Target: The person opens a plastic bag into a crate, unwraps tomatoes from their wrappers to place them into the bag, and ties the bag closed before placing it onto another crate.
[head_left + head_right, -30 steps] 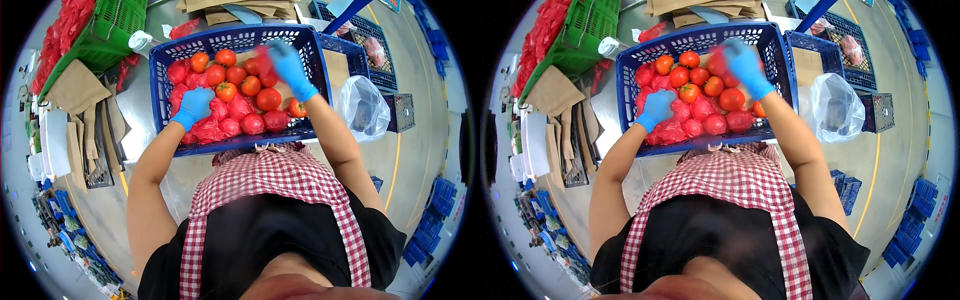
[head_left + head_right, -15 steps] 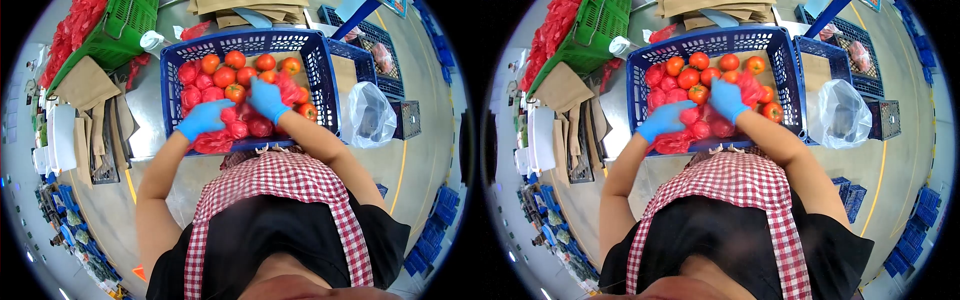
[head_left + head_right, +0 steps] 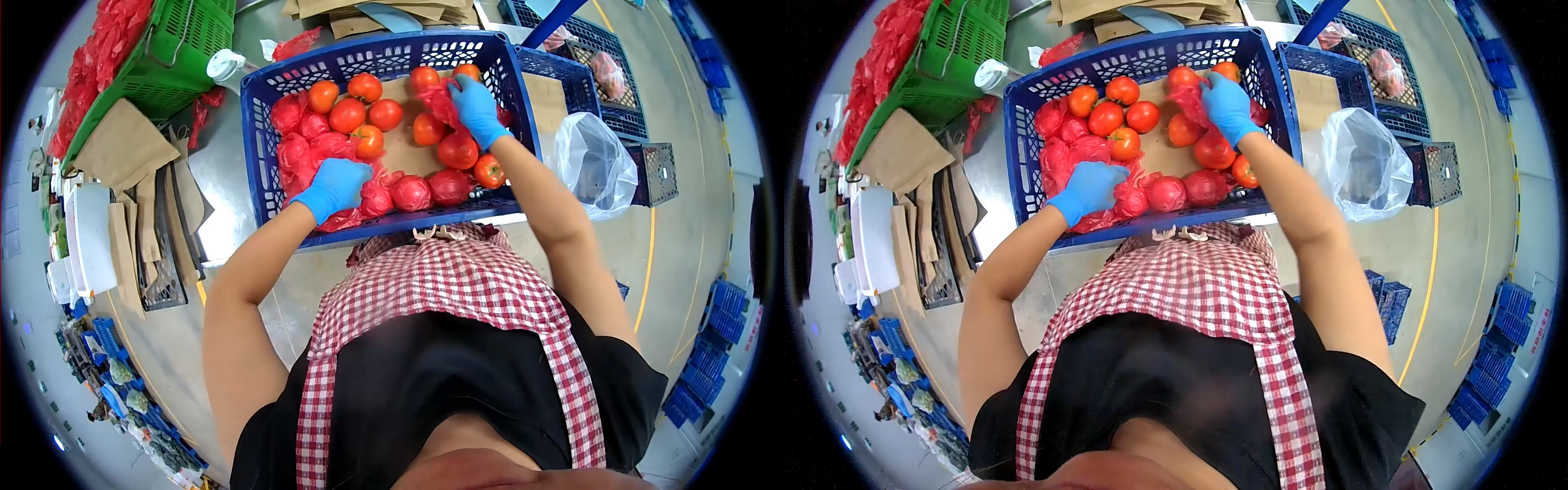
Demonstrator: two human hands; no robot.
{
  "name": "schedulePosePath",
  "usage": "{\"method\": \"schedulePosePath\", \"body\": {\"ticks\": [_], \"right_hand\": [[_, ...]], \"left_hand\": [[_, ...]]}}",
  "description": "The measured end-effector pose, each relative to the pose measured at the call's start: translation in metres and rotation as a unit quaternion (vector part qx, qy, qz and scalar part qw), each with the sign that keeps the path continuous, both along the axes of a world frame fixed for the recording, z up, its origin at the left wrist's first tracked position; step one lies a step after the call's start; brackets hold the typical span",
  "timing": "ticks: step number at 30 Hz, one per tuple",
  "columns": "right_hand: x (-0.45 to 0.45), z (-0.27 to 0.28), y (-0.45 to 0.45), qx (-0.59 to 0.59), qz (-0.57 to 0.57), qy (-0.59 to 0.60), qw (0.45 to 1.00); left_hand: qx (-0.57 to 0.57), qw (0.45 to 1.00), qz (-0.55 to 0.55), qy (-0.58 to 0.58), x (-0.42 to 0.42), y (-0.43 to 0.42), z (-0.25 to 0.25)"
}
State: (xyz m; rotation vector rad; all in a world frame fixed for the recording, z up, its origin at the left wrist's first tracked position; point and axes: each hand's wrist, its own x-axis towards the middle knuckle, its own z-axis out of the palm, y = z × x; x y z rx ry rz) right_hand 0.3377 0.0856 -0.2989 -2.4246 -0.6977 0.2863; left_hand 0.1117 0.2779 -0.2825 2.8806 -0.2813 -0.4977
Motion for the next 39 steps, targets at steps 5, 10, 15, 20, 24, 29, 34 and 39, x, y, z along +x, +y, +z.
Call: {"method": "schedulePosePath", "body": {"ticks": [5,10,15,20,24,29,34,39], "right_hand": [[-0.080,0.049,0.007,-0.307,0.423,0.004,0.852],[-0.091,0.005,-0.015,-0.284,0.475,-0.031,0.833],[-0.072,-0.012,-0.027,-0.207,0.386,-0.073,0.896],[0.000,-0.032,-0.061,0.074,0.093,0.196,0.973],[0.009,0.049,-0.065,0.398,-0.068,0.366,0.839],[-0.007,0.093,-0.038,0.380,-0.054,0.308,0.871],[-0.089,0.069,-0.004,-0.146,0.322,0.033,0.935],[-0.118,-0.006,0.021,0.027,0.311,0.096,0.945]], "left_hand": [[-0.138,0.958,0.225,-0.108,0.011,0.009,0.005],[-0.500,0.785,0.342,-0.130,0.020,0.062,0.034],[-0.119,0.987,0.088,0.059,0.018,-0.001,0.069],[0.070,0.991,-0.054,0.100,0.022,-0.047,0.009],[0.048,0.998,-0.011,0.041,0.025,-0.054,0.000],[-0.016,0.997,0.074,-0.005,0.025,-0.045,-0.011],[-0.283,0.937,0.191,0.073,0.028,0.011,-0.003],[-0.562,0.764,0.313,0.045,0.015,0.017,0.017]]}}
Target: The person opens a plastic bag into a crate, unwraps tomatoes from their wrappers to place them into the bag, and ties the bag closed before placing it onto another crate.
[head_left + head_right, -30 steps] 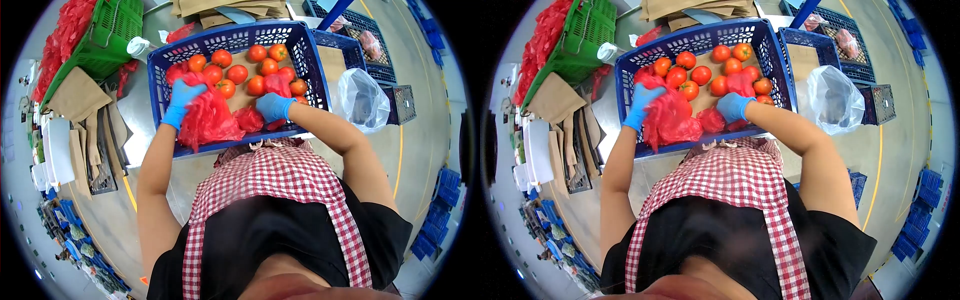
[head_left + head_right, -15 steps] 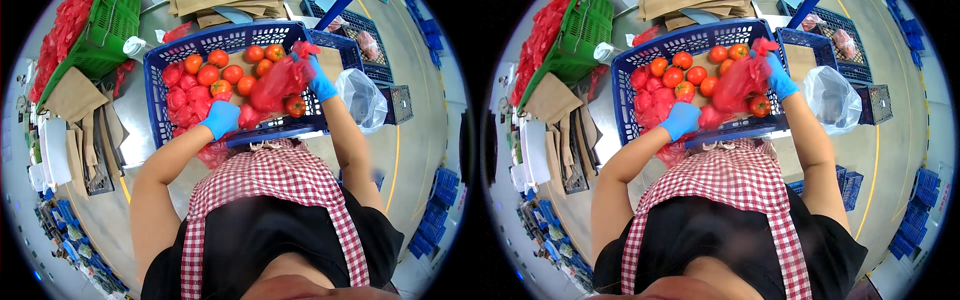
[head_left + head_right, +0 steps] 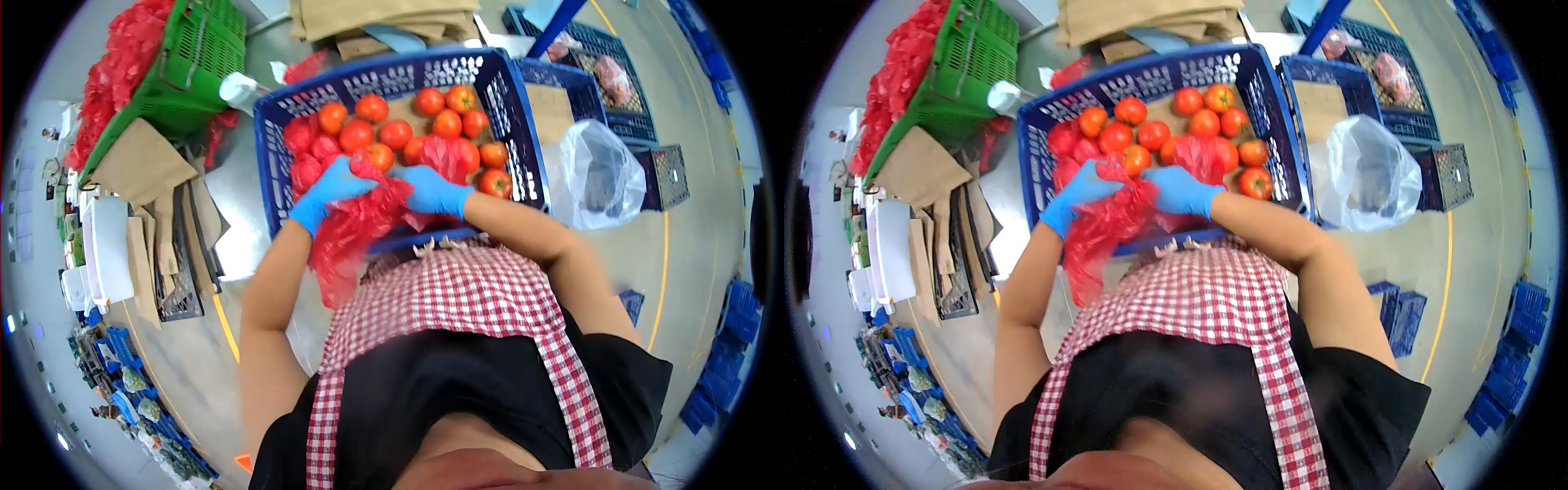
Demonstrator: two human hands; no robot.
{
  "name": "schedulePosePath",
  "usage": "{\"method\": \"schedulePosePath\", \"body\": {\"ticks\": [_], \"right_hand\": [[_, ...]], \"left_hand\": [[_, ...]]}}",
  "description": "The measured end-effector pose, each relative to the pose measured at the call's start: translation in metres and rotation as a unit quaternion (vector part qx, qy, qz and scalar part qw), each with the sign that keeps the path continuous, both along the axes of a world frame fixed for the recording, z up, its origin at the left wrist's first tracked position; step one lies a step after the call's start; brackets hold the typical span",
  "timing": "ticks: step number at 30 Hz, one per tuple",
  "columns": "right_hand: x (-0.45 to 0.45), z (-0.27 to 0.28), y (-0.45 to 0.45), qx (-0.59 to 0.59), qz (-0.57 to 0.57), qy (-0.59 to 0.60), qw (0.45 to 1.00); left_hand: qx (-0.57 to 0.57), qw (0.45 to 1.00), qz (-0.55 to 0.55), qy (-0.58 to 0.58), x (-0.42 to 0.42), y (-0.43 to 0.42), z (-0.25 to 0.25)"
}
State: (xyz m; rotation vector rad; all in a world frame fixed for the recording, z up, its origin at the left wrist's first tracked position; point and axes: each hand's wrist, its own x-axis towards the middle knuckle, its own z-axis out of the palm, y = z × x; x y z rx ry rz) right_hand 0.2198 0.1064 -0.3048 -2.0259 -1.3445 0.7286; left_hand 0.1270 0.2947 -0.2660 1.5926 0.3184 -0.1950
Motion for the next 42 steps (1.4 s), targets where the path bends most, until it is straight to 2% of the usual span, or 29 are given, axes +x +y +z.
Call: {"method": "schedulePosePath", "body": {"ticks": [1,2,3,4,6,7,10,11,14,16,18,20,22,25,26,28,31,34,36,38,41,42], "right_hand": [[0.002,0.008,0.003,0.065,0.008,0.015,0.998],[0.007,0.011,0.005,0.113,-0.012,0.018,0.993],[0.012,0.015,0.007,0.161,-0.031,0.019,0.986],[0.010,0.055,0.007,0.163,-0.086,0.061,0.981],[0.003,0.094,0.016,0.223,-0.148,0.170,0.948],[-0.004,0.101,0.023,0.260,-0.188,0.174,0.931],[0.005,0.135,0.035,0.321,-0.161,-0.037,0.933],[0.012,0.151,0.036,0.230,-0.115,-0.164,0.952],[0.033,0.154,0.048,0.226,-0.082,-0.276,0.931],[0.035,0.162,0.055,0.184,-0.070,-0.277,0.941],[0.060,0.118,0.065,0.223,-0.035,-0.177,0.958],[0.050,0.164,0.070,0.298,-0.107,0.036,0.948],[0.056,0.169,0.062,0.278,-0.203,0.248,0.906],[0.082,0.124,0.033,0.219,-0.246,0.203,0.922],[0.086,0.110,0.022,0.187,-0.259,0.184,0.929],[0.089,0.098,0.004,0.151,-0.277,0.159,0.936],[0.089,0.088,-0.013,0.134,-0.329,0.151,0.922],[0.078,0.098,-0.017,0.096,-0.357,0.119,0.922],[0.074,0.107,-0.017,0.089,-0.368,0.099,0.920],[0.073,0.101,-0.019,0.094,-0.376,0.082,0.918],[0.074,0.084,-0.025,0.076,-0.401,0.103,0.907],[0.074,0.086,-0.019,0.064,-0.404,0.101,0.907]], "left_hand": [[-0.068,0.995,0.062,0.041,-0.002,0.001,0.011],[-0.093,0.993,0.051,-0.046,0.000,0.009,0.005],[-0.177,0.973,0.119,-0.085,0.002,0.001,0.022],[-0.257,0.941,0.178,-0.131,0.005,-0.006,0.040],[-0.338,0.904,0.211,-0.156,0.008,-0.013,0.051],[-0.365,0.890,0.222,-0.159,0.009,-0.015,0.052],[-0.404,0.867,0.238,-0.167,0.011,-0.021,0.056],[-0.410,0.862,0.243,-0.171,0.011,-0.022,0.057],[-0.415,0.854,0.255,-0.181,0.011,-0.020,0.063],[-0.406,0.851,0.267,-0.197,0.011,-0.013,0.070],[-0.378,0.855,0.274,-0.227,0.011,0.005,0.086],[-0.323,0.857,0.287,-0.282,0.017,0.044,0.115],[-0.230,0.848,0.312,-0.361,0.025,0.106,0.156],[-0.118,0.780,0.390,-0.475,0.039,0.223,0.222],[-0.159,0.744,0.453,-0.465,0.042,0.248,0.245],[0.048,0.704,0.441,-0.555,0.072,0.352,0.241],[0.215,0.705,0.506,-0.448,0.107,0.420,0.241],[0.541,0.560,0.530,-0.336,0.147,0.475,0.213],[0.648,0.507,0.501,-0.269,0.164,0.513,0.185],[0.733,0.506,0.451,-0.064,0.157,0.488,0.200],[0.849,0.382,0.360,-0.055,0.169,0.493,0.189],[0.857,0.403,0.318,-0.039,0.174,0.498,0.184]]}}
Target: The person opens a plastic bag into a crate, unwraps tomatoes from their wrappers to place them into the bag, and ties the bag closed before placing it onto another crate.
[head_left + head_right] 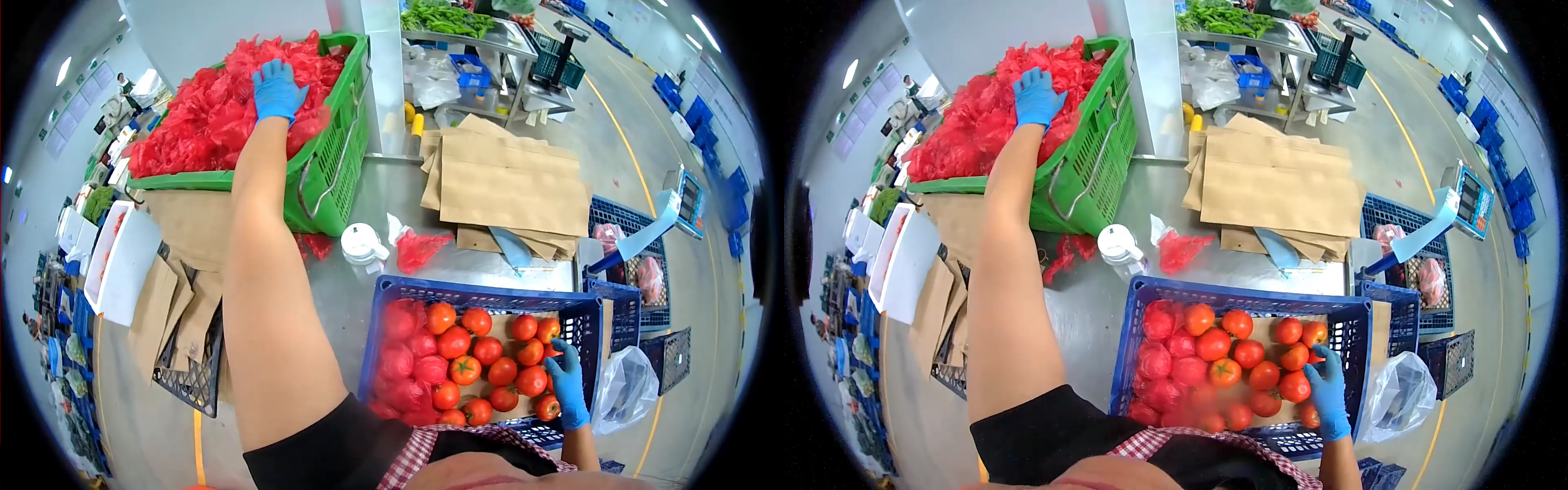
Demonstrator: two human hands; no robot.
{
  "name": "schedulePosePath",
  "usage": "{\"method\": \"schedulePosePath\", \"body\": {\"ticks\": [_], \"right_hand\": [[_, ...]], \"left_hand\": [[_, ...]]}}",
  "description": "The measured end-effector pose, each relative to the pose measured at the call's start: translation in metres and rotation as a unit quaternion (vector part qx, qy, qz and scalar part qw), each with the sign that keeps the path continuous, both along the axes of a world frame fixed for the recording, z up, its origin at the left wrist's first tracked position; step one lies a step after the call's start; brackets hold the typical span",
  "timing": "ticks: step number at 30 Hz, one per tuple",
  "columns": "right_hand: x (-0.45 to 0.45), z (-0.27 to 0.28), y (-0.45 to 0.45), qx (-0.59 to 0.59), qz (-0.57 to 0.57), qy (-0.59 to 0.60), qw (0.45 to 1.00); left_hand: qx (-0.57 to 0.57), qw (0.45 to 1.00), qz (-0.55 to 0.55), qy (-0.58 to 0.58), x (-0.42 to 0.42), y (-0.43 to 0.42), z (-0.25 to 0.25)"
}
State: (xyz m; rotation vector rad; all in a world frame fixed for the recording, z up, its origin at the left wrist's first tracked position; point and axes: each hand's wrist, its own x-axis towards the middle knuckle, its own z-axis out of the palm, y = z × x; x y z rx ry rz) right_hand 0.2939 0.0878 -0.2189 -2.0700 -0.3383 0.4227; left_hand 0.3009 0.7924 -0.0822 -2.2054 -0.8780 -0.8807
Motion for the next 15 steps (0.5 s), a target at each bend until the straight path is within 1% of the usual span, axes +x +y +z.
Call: {"method": "schedulePosePath", "body": {"ticks": [2,3,5,6,7,10,12,13,14,15], "right_hand": [[-0.001,0.009,0.014,0.019,0.005,0.024,1.000],[-0.003,0.016,0.020,-0.001,0.024,0.008,1.000],[-0.002,0.027,0.029,-0.034,0.061,-0.027,0.997],[-0.001,0.028,0.030,-0.027,0.066,-0.037,0.997],[-0.002,0.028,0.029,-0.020,0.070,-0.045,0.996],[-0.006,0.029,0.014,-0.001,0.062,-0.055,0.997],[-0.007,0.017,-0.007,0.023,0.057,-0.077,0.995],[-0.008,0.014,-0.016,0.034,0.055,-0.063,0.996],[-0.008,0.008,-0.027,0.041,0.049,-0.045,0.997],[-0.003,-0.011,-0.040,0.087,0.047,-0.043,0.994]], "left_hand": [[-0.033,0.995,-0.021,0.087,0.019,0.004,-0.001],[-0.060,0.992,0.000,0.115,0.027,-0.006,-0.001],[-0.103,0.981,-0.042,0.158,0.050,0.013,-0.020],[-0.121,0.974,-0.062,0.181,0.053,0.011,-0.020],[-0.133,0.968,-0.105,0.184,0.050,0.010,-0.022],[-0.180,0.954,-0.117,0.211,0.040,0.024,-0.026],[-0.296,0.920,-0.181,0.184,0.034,0.055,-0.030],[-0.212,0.927,-0.164,0.262,0.014,0.028,-0.015],[-0.294,0.899,-0.201,0.255,0.003,0.031,-0.008],[-0.388,0.853,-0.228,0.263,-0.001,0.050,-0.001]]}}
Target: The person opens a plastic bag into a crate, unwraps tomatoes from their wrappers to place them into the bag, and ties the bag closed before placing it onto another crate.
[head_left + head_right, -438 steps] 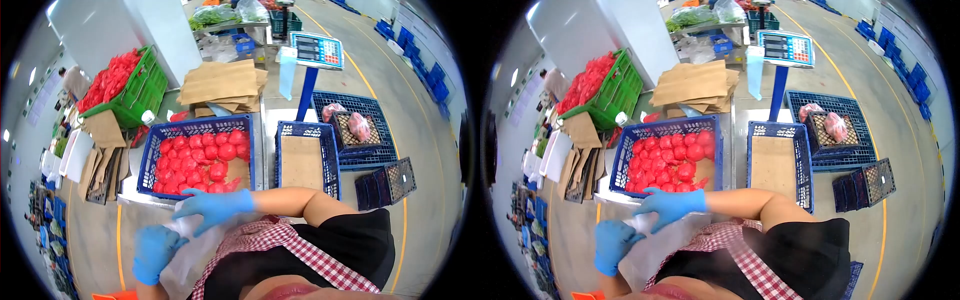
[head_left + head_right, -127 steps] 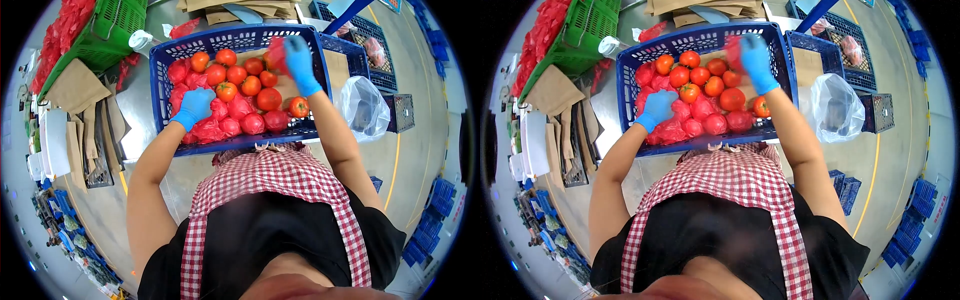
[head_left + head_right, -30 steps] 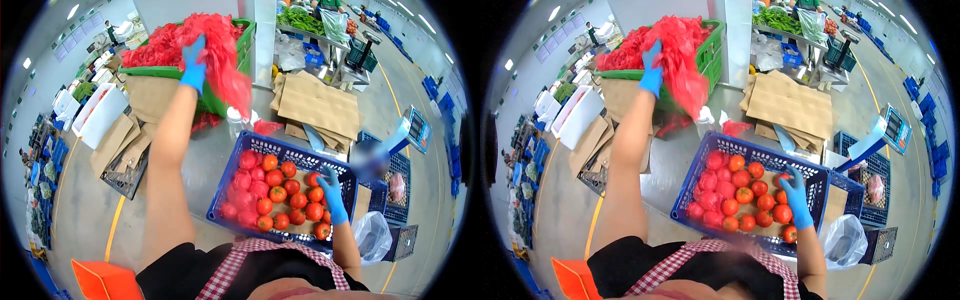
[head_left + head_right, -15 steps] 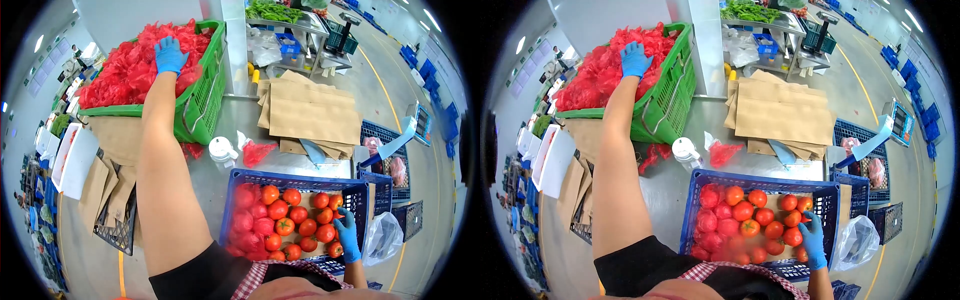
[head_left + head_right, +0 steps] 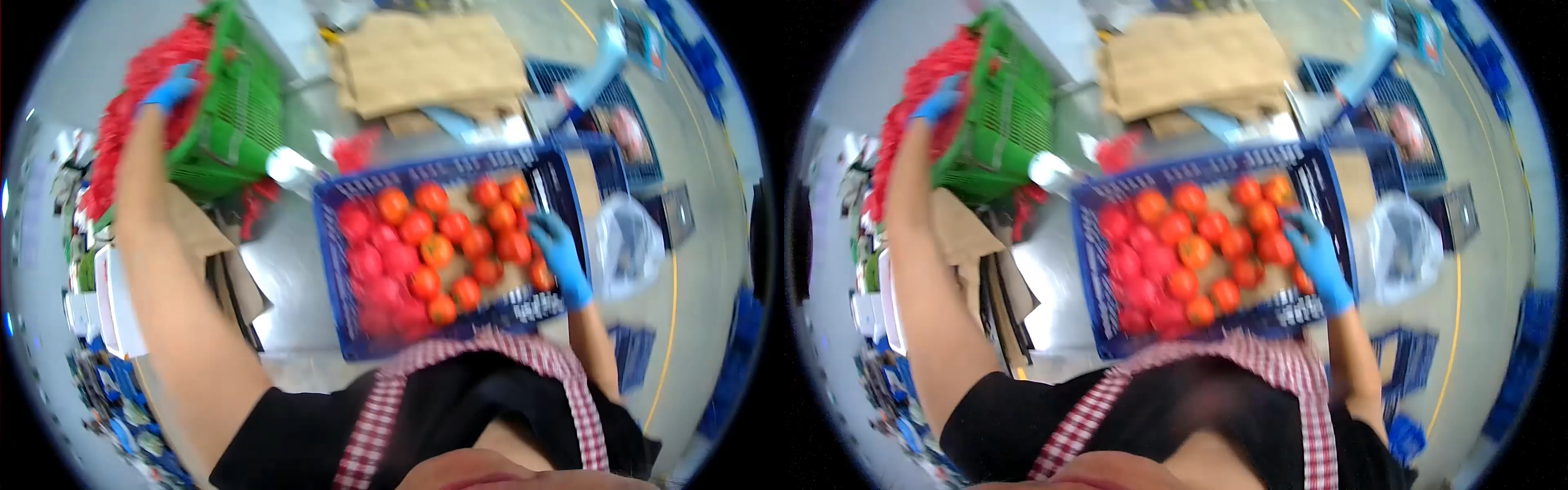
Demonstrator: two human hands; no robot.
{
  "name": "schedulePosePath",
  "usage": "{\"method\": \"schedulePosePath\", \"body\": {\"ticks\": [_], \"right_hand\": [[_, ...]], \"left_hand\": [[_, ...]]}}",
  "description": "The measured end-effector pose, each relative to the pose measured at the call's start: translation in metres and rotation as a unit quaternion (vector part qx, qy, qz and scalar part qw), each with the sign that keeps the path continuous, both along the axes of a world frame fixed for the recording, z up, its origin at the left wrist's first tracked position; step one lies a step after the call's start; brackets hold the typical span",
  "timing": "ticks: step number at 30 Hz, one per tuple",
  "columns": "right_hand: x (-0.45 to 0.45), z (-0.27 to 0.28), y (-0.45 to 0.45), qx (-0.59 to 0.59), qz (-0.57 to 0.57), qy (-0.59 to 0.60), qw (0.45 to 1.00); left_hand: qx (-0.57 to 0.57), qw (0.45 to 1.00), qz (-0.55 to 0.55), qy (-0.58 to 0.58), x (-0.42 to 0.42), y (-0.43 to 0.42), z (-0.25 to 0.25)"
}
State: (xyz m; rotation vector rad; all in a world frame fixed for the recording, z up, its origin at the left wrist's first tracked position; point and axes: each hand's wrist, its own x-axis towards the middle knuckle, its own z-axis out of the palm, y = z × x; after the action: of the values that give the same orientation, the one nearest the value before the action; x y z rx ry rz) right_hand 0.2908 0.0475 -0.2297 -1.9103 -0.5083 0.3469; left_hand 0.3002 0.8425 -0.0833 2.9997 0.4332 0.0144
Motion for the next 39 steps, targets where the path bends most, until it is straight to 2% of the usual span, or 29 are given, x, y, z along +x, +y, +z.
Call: {"method": "schedulePosePath", "body": {"ticks": [1,2,3,5,7,9,10,12,13,14,15,16,17,18,19,20,21,23,25,26,27,29,30,32,35,36,38,39], "right_hand": [[0.000,-0.005,-0.011,-0.044,-0.021,-0.007,0.999],[0.002,-0.016,-0.022,-0.065,-0.038,-0.001,0.997],[0.000,-0.015,-0.025,-0.046,-0.043,0.009,0.998],[-0.003,0.007,-0.021,-0.162,0.026,-0.074,0.984],[-0.003,-0.003,-0.023,-0.245,0.124,-0.183,0.944],[-0.010,-0.013,-0.019,-0.330,0.204,-0.222,0.895],[-0.010,-0.025,-0.018,-0.339,0.251,-0.228,0.878],[-0.016,-0.047,-0.019,-0.353,0.292,-0.298,0.837],[-0.019,-0.053,-0.018,-0.365,0.300,-0.349,0.809],[-0.018,-0.063,-0.015,-0.322,0.295,-0.349,0.829],[-0.019,-0.075,-0.012,-0.307,0.281,-0.369,0.831],[-0.023,-0.074,-0.007,-0.328,0.285,-0.362,0.825],[-0.026,-0.072,-0.003,-0.348,0.286,-0.357,0.818],[-0.027,-0.081,-0.001,-0.341,0.278,-0.345,0.829],[-0.029,-0.073,-0.001,-0.363,0.272,-0.343,0.823],[-0.028,-0.070,-0.002,-0.378,0.279,-0.342,0.814],[-0.028,-0.068,-0.003,-0.394,0.286,-0.339,0.805],[-0.035,-0.062,0.006,-0.422,0.260,-0.294,0.818],[-0.032,-0.066,0.002,-0.407,0.262,-0.299,0.822],[-0.030,-0.067,0.002,-0.408,0.264,-0.278,0.828],[-0.027,-0.064,0.004,-0.421,0.258,-0.246,0.834],[-0.020,-0.051,0.004,-0.425,0.269,-0.170,0.848],[-0.017,-0.046,0.002,-0.438,0.296,-0.160,0.834],[-0.013,-0.041,-0.005,-0.461,0.347,-0.131,0.806],[-0.021,-0.041,-0.014,-0.460,0.362,-0.165,0.794],[-0.019,-0.039,-0.018,-0.444,0.378,-0.126,0.802],[-0.010,-0.034,-0.024,-0.409,0.408,-0.055,0.814],[-0.003,-0.007,-0.030,-0.392,0.442,0.087,0.802]], "left_hand": [[-0.125,0.990,-0.065,0.020,-0.004,0.007,0.010],[-0.224,0.974,-0.004,0.019,-0.020,-0.020,0.026],[-0.221,0.975,0.015,-0.016,-0.028,-0.016,0.030],[-0.240,0.965,0.070,-0.081,-0.019,0.047,0.026],[-0.021,0.970,0.061,-0.234,-0.035,0.011,0.046],[0.169,0.902,0.070,-0.392,-0.063,-0.063,0.066],[0.199,0.863,0.054,-0.461,-0.074,-0.131,0.067],[0.137,0.843,-0.020,-0.520,-0.090,-0.283,0.049],[0.067,0.872,-0.047,-0.482,-0.095,-0.348,0.025],[-0.099,0.927,-0.014,-0.362,-0.105,-0.385,-0.027],[-0.307,0.915,0.028,-0.262,-0.114,-0.438,-0.071],[-0.292,0.939,-0.129,-0.131,-0.114,-0.492,-0.081],[-0.305,0.941,-0.132,-0.061,-0.121,-0.525,-0.117],[-0.333,0.932,-0.131,-0.051,-0.129,-0.548,-0.164],[-0.239,0.959,-0.155,-0.003,-0.134,-0.563,-0.193],[-0.169,0.976,-0.131,0.042,-0.139,-0.577,-0.217],[-0.085,0.983,-0.117,0.111,-0.140,-0.592,-0.211],[-0.085,0.988,-0.056,0.119,-0.133,-0.610,-0.209],[-0.136,0.984,-0.053,0.100,-0.121,-0.608,-0.220],[-0.203,0.972,-0.060,0.103,-0.114,-0.599,-0.230],[-0.260,0.952,-0.048,0.156,-0.108,-0.591,-0.235],[-0.388,0.902,-0.042,0.182,-0.099,-0.580,-0.236],[-0.476,0.861,0.018,0.178,-0.095,-0.581,-0.231],[-0.630,0.745,0.137,0.173,-0.085,-0.592,-0.225],[-0.417,0.868,0.101,0.250,-0.059,-0.624,-0.242],[-0.369,0.902,0.116,0.190,-0.056,-0.628,-0.274],[-0.475,0.853,0.127,0.176,-0.057,-0.626,-0.276],[-0.525,0.823,0.134,0.168,-0.058,-0.627,-0.275]]}}
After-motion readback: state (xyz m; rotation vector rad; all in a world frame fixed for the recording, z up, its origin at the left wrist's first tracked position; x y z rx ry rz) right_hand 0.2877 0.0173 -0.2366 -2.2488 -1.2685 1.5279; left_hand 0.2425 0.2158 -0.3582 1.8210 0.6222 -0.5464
